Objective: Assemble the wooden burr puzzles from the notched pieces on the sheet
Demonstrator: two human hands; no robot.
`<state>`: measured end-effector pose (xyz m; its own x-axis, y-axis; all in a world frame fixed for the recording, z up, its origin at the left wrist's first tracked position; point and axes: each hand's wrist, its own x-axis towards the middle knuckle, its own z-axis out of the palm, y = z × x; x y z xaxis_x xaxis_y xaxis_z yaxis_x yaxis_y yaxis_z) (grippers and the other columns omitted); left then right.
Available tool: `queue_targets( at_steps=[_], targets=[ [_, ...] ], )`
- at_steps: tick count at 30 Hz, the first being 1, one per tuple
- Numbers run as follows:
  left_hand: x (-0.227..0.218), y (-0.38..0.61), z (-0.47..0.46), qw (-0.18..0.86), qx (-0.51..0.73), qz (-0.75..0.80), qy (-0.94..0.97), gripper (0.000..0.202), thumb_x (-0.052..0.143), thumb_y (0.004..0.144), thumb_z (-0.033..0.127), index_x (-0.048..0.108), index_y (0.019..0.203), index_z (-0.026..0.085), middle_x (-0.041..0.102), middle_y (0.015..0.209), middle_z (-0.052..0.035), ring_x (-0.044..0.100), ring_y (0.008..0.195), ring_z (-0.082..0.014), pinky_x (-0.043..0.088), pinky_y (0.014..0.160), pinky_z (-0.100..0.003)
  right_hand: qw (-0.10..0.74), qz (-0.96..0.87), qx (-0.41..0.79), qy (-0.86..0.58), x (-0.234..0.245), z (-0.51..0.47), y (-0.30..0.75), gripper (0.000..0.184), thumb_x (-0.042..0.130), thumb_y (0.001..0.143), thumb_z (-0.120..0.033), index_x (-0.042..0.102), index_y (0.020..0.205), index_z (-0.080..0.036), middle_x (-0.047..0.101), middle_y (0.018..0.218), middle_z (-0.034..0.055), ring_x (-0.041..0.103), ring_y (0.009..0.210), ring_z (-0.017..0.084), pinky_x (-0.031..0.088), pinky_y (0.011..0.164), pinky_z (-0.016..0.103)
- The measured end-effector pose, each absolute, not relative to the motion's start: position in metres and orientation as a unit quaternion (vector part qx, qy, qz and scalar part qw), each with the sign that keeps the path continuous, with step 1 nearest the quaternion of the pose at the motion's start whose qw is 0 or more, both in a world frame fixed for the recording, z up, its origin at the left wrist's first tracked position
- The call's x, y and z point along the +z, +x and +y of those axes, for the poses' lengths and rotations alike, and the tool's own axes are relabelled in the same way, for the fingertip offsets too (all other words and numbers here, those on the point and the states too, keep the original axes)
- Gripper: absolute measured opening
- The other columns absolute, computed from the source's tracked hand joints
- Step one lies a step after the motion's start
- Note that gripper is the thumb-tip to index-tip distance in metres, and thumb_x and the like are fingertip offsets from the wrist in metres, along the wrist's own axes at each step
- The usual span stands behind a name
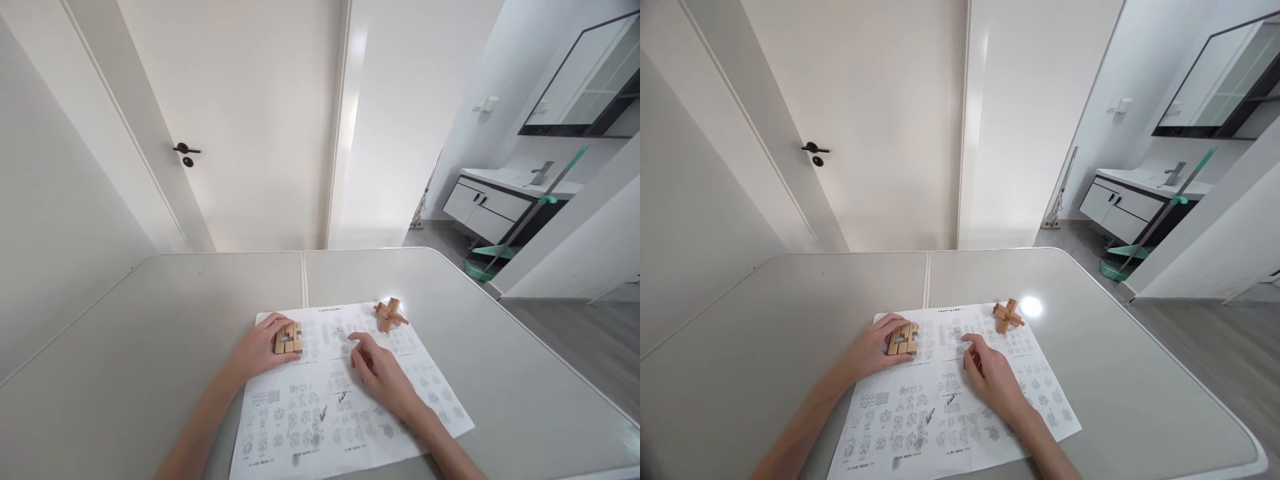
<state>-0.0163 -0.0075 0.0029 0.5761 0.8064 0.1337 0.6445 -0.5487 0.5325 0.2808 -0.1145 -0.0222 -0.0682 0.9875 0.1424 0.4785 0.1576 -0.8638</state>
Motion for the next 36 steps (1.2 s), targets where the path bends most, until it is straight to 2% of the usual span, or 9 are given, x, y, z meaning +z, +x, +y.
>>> queue_targets(
  at_steps=[7,15,21,29,36],
  targets=[
    [0.005,-0.012,-0.009,0.230,0.203,0.432,0.848,0.048,0.076,0.080,0.055,0.064,0.119,0.030,0.063,0.121,-0.0035,0.067,0.098,-0.0240,0.057,0.084,-0.036,0.343,-0.679,0.375,-0.530,-0.012,-0.089,0.285,0.025,0.047,0.101,-0.040,0.065,0.109,-0.025,0.071,0.079,0.0014,0.057,0.061,0.019,0.041,0.056,0.029],
    [0.004,-0.009,-0.009,0.232,0.213,0.438,0.842,0.047,0.076,0.079,0.056,0.064,0.117,0.031,0.064,0.119,-0.0026,0.067,0.096,-0.0234,0.057,0.080,-0.034,0.447,-0.569,0.432,-0.537,-0.028,-0.066,0.301,0.034,0.054,0.095,-0.056,0.064,0.097,-0.023,0.067,0.074,0.0009,0.057,0.059,0.018,0.045,0.060,0.031],
    [0.003,-0.008,-0.009,0.236,0.210,0.441,0.840,0.046,0.076,0.081,0.053,0.062,0.118,0.030,0.063,0.121,-0.0027,0.066,0.099,-0.0229,0.057,0.082,-0.034,0.471,-0.555,0.404,-0.554,-0.031,-0.062,0.309,0.031,0.057,0.094,-0.052,0.066,0.095,-0.022,0.067,0.072,0.0013,0.057,0.060,0.018,0.042,0.059,0.030],
    [0.005,-0.008,-0.009,0.230,0.210,0.444,0.840,0.045,0.075,0.080,0.054,0.062,0.116,0.031,0.064,0.119,-0.0024,0.067,0.096,-0.0225,0.057,0.079,-0.033,0.509,-0.513,0.382,-0.576,-0.039,-0.050,0.322,0.037,0.063,0.088,-0.056,0.069,0.091,-0.020,0.067,0.070,0.0027,0.059,0.063,0.020,0.043,0.057,0.029],
    [0.004,-0.009,-0.010,0.219,0.216,0.434,0.847,0.044,0.075,0.081,0.054,0.062,0.115,0.030,0.065,0.117,-0.0026,0.067,0.095,-0.0231,0.057,0.081,-0.035,0.510,-0.535,0.361,-0.568,-0.043,-0.052,0.320,0.037,0.063,0.089,-0.056,0.069,0.090,-0.020,0.067,0.070,0.0025,0.059,0.063,0.020,0.045,0.062,0.031]
  ],
)
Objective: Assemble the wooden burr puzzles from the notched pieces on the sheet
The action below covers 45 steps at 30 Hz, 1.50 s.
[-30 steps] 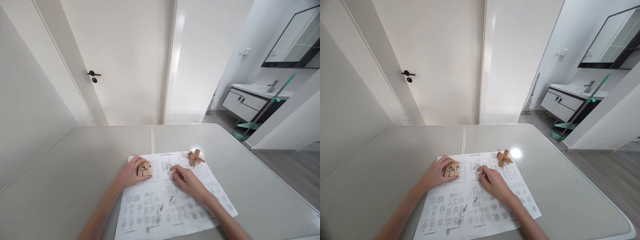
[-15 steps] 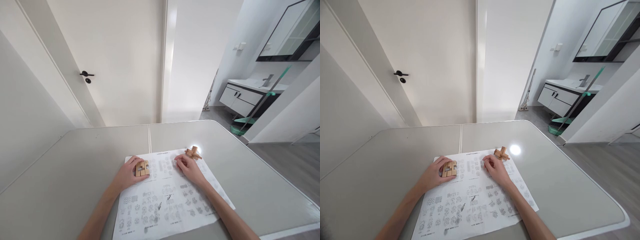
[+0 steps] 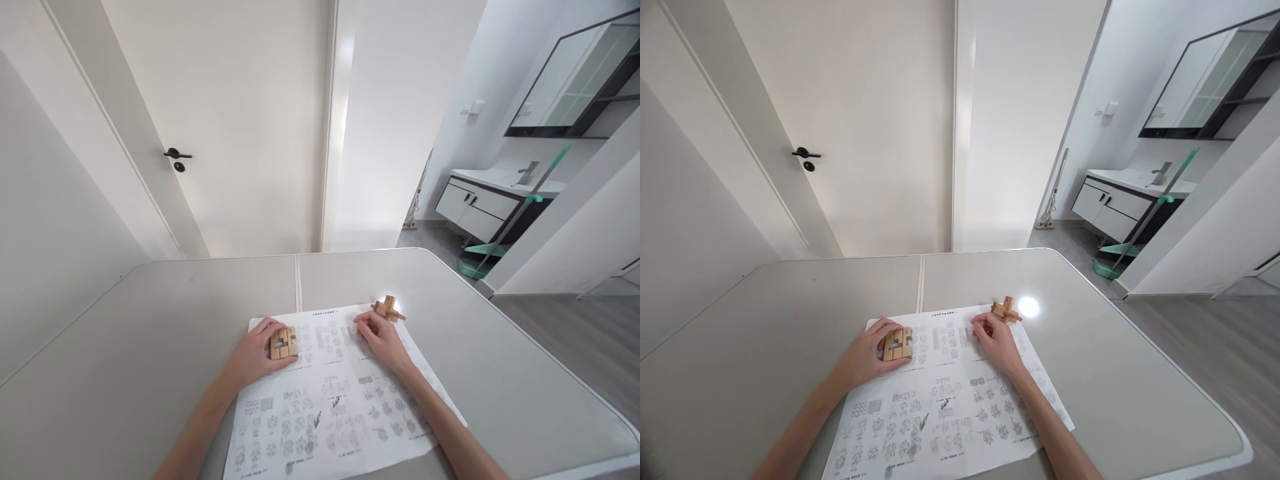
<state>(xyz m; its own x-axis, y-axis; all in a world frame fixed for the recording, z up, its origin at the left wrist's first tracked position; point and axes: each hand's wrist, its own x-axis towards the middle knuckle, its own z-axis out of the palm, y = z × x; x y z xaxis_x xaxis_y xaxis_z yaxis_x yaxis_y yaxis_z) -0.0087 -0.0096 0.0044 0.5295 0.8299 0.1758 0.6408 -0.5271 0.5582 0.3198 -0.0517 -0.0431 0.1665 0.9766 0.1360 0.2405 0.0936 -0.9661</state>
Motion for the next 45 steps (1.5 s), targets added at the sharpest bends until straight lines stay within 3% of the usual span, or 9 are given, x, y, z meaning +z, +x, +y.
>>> queue_targets(
  at_steps=[14,20,24,27,29,34,39,42,45],
  targets=[
    [0.007,0.020,-0.034,0.232,0.221,0.391,0.863,0.053,0.080,0.078,0.051,0.059,0.122,0.030,0.062,0.122,-0.0047,0.067,0.096,-0.0233,0.058,0.077,-0.035,0.455,-0.596,0.380,-0.542,-0.026,-0.068,0.302,0.033,0.056,0.096,-0.053,0.068,0.095,-0.022,0.066,0.072,0.0016,0.058,0.063,0.019,0.043,0.060,0.030],
    [0.002,0.038,-0.049,0.208,0.204,0.371,0.882,0.058,0.084,0.073,0.048,0.059,0.120,0.026,0.063,0.117,-0.0041,0.067,0.086,-0.0216,0.056,0.074,-0.036,0.393,-0.702,0.341,-0.487,-0.013,-0.079,0.293,0.017,0.062,0.094,-0.037,0.065,0.104,-0.024,0.068,0.095,0.0048,0.062,0.083,0.021,0.051,0.071,0.032],
    [-0.002,0.040,-0.051,0.199,0.208,0.361,0.887,0.057,0.083,0.074,0.048,0.059,0.121,0.026,0.064,0.115,-0.0039,0.067,0.084,-0.0211,0.056,0.073,-0.035,0.349,-0.758,0.315,-0.452,-0.013,-0.085,0.288,0.049,0.076,0.084,-0.035,0.057,0.128,-0.028,0.060,0.127,0.0093,0.057,0.117,0.029,0.051,0.097,0.045],
    [-0.003,0.039,-0.052,0.194,0.206,0.356,0.891,0.055,0.082,0.077,0.046,0.059,0.124,0.026,0.064,0.116,-0.0041,0.067,0.086,-0.0212,0.055,0.075,-0.035,0.325,-0.777,0.312,-0.440,-0.017,-0.087,0.286,0.073,0.084,0.077,-0.040,0.050,0.141,-0.032,0.050,0.140,0.0105,0.049,0.130,0.033,0.047,0.107,0.049],
    [-0.002,0.037,-0.050,0.198,0.194,0.352,0.894,0.061,0.082,0.077,0.047,0.056,0.129,0.027,0.063,0.120,-0.0046,0.067,0.091,-0.0226,0.056,0.077,-0.036,0.318,-0.783,0.306,-0.438,-0.021,-0.087,0.285,0.078,0.087,0.075,-0.043,0.050,0.142,-0.032,0.049,0.140,0.0103,0.048,0.131,0.033,0.047,0.108,0.049],
    [0.002,0.022,-0.043,0.209,0.149,0.371,0.893,0.094,0.085,0.063,0.068,0.049,0.141,0.029,0.054,0.137,-0.0091,0.067,0.093,-0.0257,0.055,0.075,-0.037,0.308,-0.792,0.298,-0.436,-0.028,-0.084,0.282,0.079,0.088,0.073,-0.044,0.052,0.144,-0.033,0.051,0.138,0.0096,0.047,0.131,0.034,0.045,0.110,0.051],
    [0.010,0.014,-0.039,0.226,0.136,0.390,0.882,0.062,0.086,0.071,0.055,0.063,0.122,0.027,0.057,0.125,-0.0045,0.063,0.082,-0.0189,0.051,0.072,-0.032,0.351,-0.758,0.339,-0.433,-0.022,-0.083,0.282,0.061,0.086,0.075,-0.032,0.059,0.130,-0.030,0.057,0.134,0.0083,0.052,0.126,0.031,0.048,0.106,0.048],
    [0.020,0.017,-0.041,0.265,0.151,0.403,0.863,0.061,0.087,0.070,0.053,0.064,0.121,0.029,0.059,0.114,-0.0019,0.059,0.081,-0.0176,0.049,0.072,-0.030,0.396,-0.703,0.403,-0.432,-0.014,-0.083,0.286,0.052,0.079,0.079,-0.024,0.059,0.127,-0.030,0.062,0.129,0.0063,0.059,0.117,0.027,0.049,0.103,0.045],
    [0.030,0.023,-0.044,0.318,0.177,0.411,0.836,0.062,0.086,0.072,0.051,0.062,0.125,0.030,0.059,0.094,0.0015,0.055,0.079,-0.0173,0.048,0.073,-0.030,0.439,-0.633,0.476,-0.424,-0.011,-0.081,0.289,0.047,0.075,0.085,-0.025,0.058,0.128,-0.030,0.063,0.128,0.0062,0.065,0.102,0.022,0.052,0.097,0.042]
  ],
)
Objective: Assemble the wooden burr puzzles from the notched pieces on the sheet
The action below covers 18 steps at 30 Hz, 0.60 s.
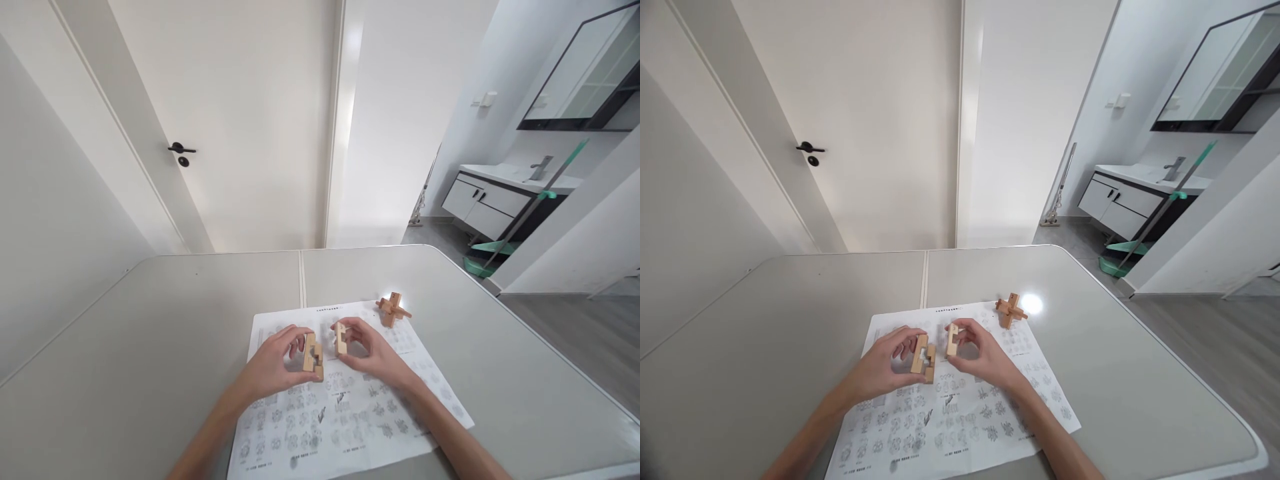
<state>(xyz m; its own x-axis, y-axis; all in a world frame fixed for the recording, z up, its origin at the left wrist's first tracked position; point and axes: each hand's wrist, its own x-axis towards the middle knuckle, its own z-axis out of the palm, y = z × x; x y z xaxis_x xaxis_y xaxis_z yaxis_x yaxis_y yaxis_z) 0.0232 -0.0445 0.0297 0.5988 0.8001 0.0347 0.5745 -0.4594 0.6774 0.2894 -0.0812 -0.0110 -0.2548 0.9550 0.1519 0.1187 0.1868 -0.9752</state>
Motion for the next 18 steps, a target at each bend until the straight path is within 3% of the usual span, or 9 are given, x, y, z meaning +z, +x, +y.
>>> queue_targets(
  at_steps=[3,6,12,18],
  targets=[
    [0.032,0.027,-0.046,0.369,0.209,0.422,0.802,0.063,0.083,0.077,0.044,0.057,0.133,0.030,0.059,0.089,0.0028,0.053,0.073,-0.0151,0.047,0.069,-0.028,0.469,-0.559,0.540,-0.419,-0.014,-0.078,0.290,0.056,0.077,0.085,-0.033,0.054,0.135,-0.031,0.064,0.122,0.0065,0.067,0.078,0.017,0.056,0.076,0.036],
    [0.026,0.029,-0.045,0.383,0.243,0.428,0.781,0.063,0.079,0.080,0.040,0.054,0.136,0.030,0.057,0.084,0.0038,0.052,0.069,-0.0139,0.046,0.067,-0.027,0.490,-0.507,0.583,-0.404,-0.019,-0.075,0.288,0.065,0.079,0.084,-0.034,0.049,0.141,-0.033,0.067,0.101,0.0026,0.065,0.063,0.014,0.051,0.062,0.031],
    [0.012,0.031,-0.044,0.405,0.265,0.446,0.753,0.066,0.076,0.081,0.042,0.050,0.141,0.031,0.059,0.095,0.0007,0.052,0.066,-0.0120,0.048,0.065,-0.027,0.518,-0.468,0.601,-0.390,-0.018,-0.075,0.288,0.074,0.077,0.083,-0.026,0.043,0.149,-0.039,0.063,0.104,0.0013,0.060,0.067,0.012,0.049,0.067,0.031],
    [0.004,0.037,-0.045,0.431,0.262,0.452,0.736,0.070,0.076,0.082,0.043,0.047,0.144,0.028,0.060,0.090,0.0006,0.052,0.065,-0.0127,0.050,0.065,-0.028,0.515,-0.458,0.606,-0.397,-0.017,-0.076,0.290,0.072,0.075,0.083,-0.028,0.046,0.147,-0.041,0.059,0.111,0.0018,0.061,0.081,0.015,0.051,0.075,0.031]
  ],
)
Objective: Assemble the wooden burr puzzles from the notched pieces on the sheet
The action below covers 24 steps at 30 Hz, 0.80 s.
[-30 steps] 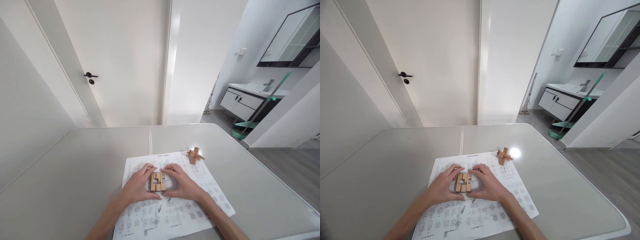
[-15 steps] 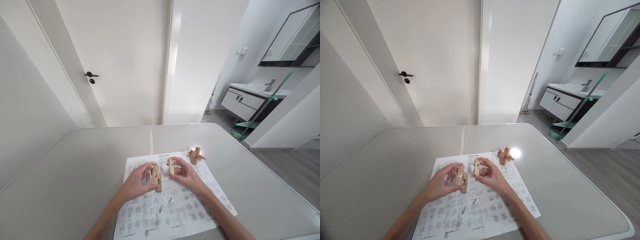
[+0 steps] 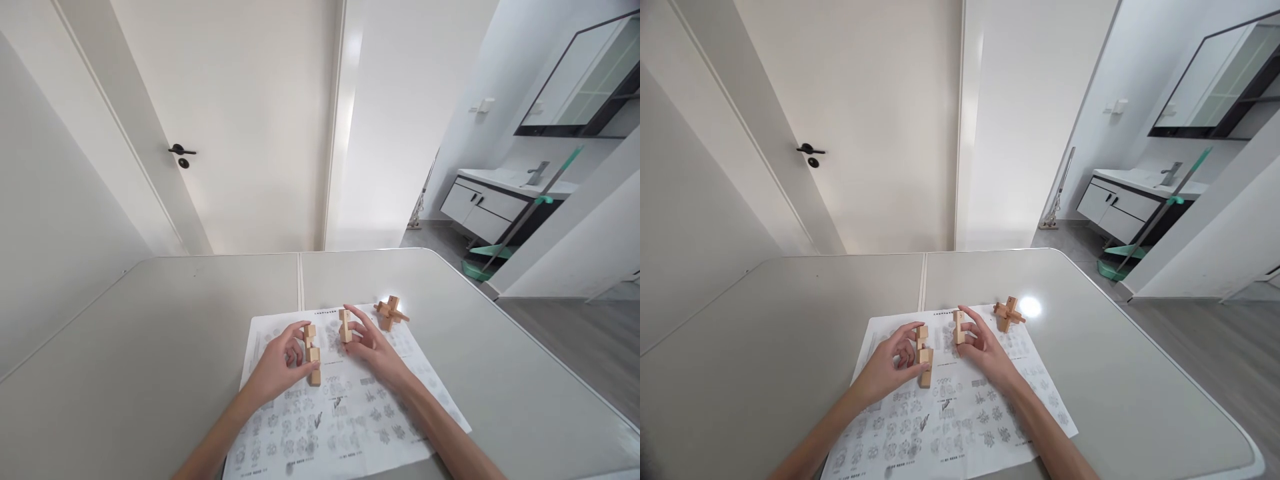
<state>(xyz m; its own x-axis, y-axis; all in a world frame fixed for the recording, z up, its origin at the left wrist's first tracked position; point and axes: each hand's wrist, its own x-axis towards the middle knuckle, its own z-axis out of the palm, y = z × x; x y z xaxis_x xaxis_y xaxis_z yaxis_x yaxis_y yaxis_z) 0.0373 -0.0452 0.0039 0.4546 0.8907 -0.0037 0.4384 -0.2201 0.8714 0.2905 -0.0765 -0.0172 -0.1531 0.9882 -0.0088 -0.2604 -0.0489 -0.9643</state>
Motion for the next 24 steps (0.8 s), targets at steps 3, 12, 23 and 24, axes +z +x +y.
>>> queue_targets(
  at_steps=[3,12,23,24],
  targets=[
    [-0.001,0.040,-0.045,0.438,0.275,0.451,0.728,0.069,0.076,0.082,0.043,0.047,0.143,0.028,0.060,0.091,0.0007,0.052,0.065,-0.0121,0.049,0.063,-0.027,0.510,-0.470,0.597,-0.403,-0.017,-0.076,0.292,0.068,0.074,0.087,-0.035,0.044,0.149,-0.040,0.059,0.109,0.0022,0.060,0.077,0.015,0.051,0.077,0.032],
    [0.001,0.045,-0.050,0.451,0.287,0.457,0.711,0.068,0.076,0.081,0.041,0.049,0.142,0.027,0.060,0.096,-0.0005,0.054,0.066,-0.0119,0.049,0.062,-0.026,0.489,-0.510,0.599,-0.377,-0.016,-0.075,0.290,0.064,0.070,0.094,-0.048,0.046,0.150,-0.029,0.071,0.106,0.0060,0.064,0.085,0.019,0.049,0.091,0.041],
    [-0.002,0.047,-0.051,0.478,0.295,0.459,0.688,0.067,0.076,0.082,0.038,0.048,0.142,0.029,0.061,0.112,-0.0041,0.055,0.066,-0.0099,0.051,0.064,-0.026,0.478,-0.562,0.540,-0.404,-0.010,-0.078,0.285,0.041,0.055,0.098,-0.062,0.060,0.113,-0.023,0.068,0.112,0.0092,0.061,0.084,0.019,0.051,0.087,0.038],
    [-0.002,0.047,-0.051,0.480,0.296,0.458,0.687,0.067,0.076,0.082,0.039,0.048,0.142,0.029,0.061,0.113,-0.0041,0.055,0.067,-0.0102,0.052,0.064,-0.026,0.472,-0.572,0.529,-0.412,-0.008,-0.080,0.285,0.042,0.053,0.099,-0.062,0.062,0.114,-0.023,0.069,0.110,0.0088,0.061,0.084,0.020,0.051,0.088,0.038]
  ],
)
